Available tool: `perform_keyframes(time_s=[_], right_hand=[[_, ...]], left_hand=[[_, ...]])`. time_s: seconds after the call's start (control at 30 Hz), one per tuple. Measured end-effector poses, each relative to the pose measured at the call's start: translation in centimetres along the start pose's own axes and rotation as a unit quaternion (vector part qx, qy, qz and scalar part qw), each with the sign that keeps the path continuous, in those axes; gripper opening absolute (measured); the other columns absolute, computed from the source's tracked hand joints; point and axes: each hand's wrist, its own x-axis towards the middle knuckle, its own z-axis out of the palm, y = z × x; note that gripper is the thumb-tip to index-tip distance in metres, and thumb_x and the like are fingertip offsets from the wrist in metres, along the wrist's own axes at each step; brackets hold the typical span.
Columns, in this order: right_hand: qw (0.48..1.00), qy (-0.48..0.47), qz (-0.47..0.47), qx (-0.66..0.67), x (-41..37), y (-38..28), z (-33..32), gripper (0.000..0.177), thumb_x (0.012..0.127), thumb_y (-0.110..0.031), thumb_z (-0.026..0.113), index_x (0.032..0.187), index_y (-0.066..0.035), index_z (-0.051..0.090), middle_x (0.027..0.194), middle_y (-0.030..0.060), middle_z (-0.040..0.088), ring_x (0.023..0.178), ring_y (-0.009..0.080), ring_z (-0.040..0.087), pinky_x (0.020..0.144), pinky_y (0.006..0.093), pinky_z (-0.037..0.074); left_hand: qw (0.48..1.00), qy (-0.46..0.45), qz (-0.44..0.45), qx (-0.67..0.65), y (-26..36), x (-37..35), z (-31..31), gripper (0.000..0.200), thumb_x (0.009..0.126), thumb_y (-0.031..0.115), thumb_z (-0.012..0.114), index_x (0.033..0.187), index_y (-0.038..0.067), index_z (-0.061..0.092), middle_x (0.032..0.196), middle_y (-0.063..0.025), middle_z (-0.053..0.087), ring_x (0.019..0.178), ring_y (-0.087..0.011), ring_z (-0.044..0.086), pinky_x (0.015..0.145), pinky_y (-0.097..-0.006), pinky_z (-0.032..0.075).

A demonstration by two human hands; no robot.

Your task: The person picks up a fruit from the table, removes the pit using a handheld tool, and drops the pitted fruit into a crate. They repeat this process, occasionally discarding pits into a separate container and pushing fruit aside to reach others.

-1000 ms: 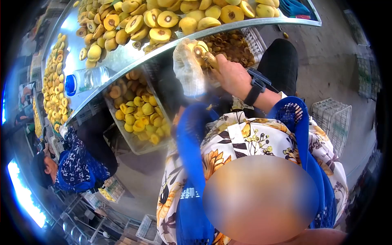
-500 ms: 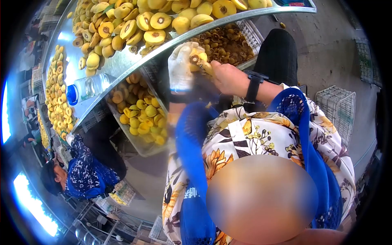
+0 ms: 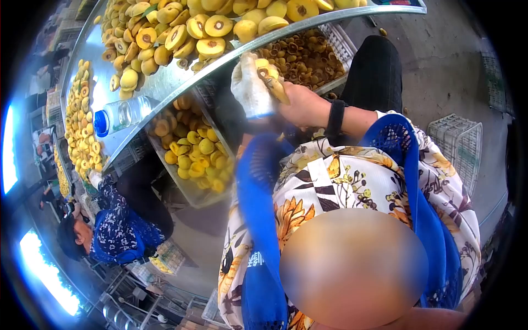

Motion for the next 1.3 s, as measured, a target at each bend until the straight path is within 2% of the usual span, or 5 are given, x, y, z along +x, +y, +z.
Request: perform_keyframes(time_s=[0.2,0.47,0.7,1.0,1.3], right_hand=[[0.999,-0.023,0.037,-0.013,-0.8,-0.4,0.2,0.024,0.081,-0.009,0.049,0.098,0.007,0.047,0.062,0.0155,0.058,0.045,0.0243,0.057,0.039,0.0349,0.045],[0.985,-0.103,0.053,0.128,0.3,0.3,-0.5,0.016,0.083,-0.012,0.052,0.089,0.001,0.047,0.064,0.0088,0.054,0.048,0.0166,0.052,0.041,0.0289,0.043],[0.904,-0.177,0.105,0.376,-0.3,-0.5,-1.2,0.009,0.084,-0.010,0.053,0.086,-0.007,0.045,0.063,-0.0004,0.045,0.042,0.0055,0.040,0.034,0.0211,0.036],[0.966,-0.100,0.023,0.236,0.1,1.4,0.5,0.010,0.083,-0.007,0.053,0.087,-0.010,0.044,0.059,-0.0019,0.043,0.037,0.0050,0.036,0.033,0.0205,0.033],[0.749,-0.307,0.051,0.586,1.3,2.8,-1.1,0.011,0.091,-0.003,0.043,0.100,-0.008,0.047,0.057,-0.0038,0.040,0.034,0.0040,0.031,0.030,0.0198,0.023]], left_hand=[[0.970,-0.068,-0.224,-0.063,0.0,1.9,-1.6,0.025,0.091,0.030,0.050,0.088,0.005,0.050,0.072,-0.0151,0.057,0.058,-0.0289,0.055,0.053,-0.0375,0.048],[0.996,-0.063,0.003,0.059,0.4,1.0,-1.0,0.029,0.091,0.030,0.051,0.089,0.001,0.054,0.072,-0.0150,0.060,0.060,-0.0256,0.060,0.052,-0.0309,0.050],[0.983,-0.098,-0.141,-0.064,0.1,1.8,-0.9,0.030,0.090,0.033,0.054,0.091,0.003,0.056,0.080,-0.0142,0.062,0.062,-0.0237,0.059,0.055,-0.0327,0.051],[0.973,-0.097,-0.193,-0.081,0.2,1.7,-0.8,0.030,0.090,0.035,0.053,0.090,0.005,0.053,0.075,-0.0151,0.061,0.059,-0.0291,0.061,0.050,-0.0362,0.052],[0.996,-0.056,-0.057,-0.036,0.2,1.8,-0.1,0.026,0.091,0.026,0.053,0.095,0.001,0.060,0.077,-0.0070,0.061,0.063,-0.0153,0.057,0.055,-0.0274,0.049]])
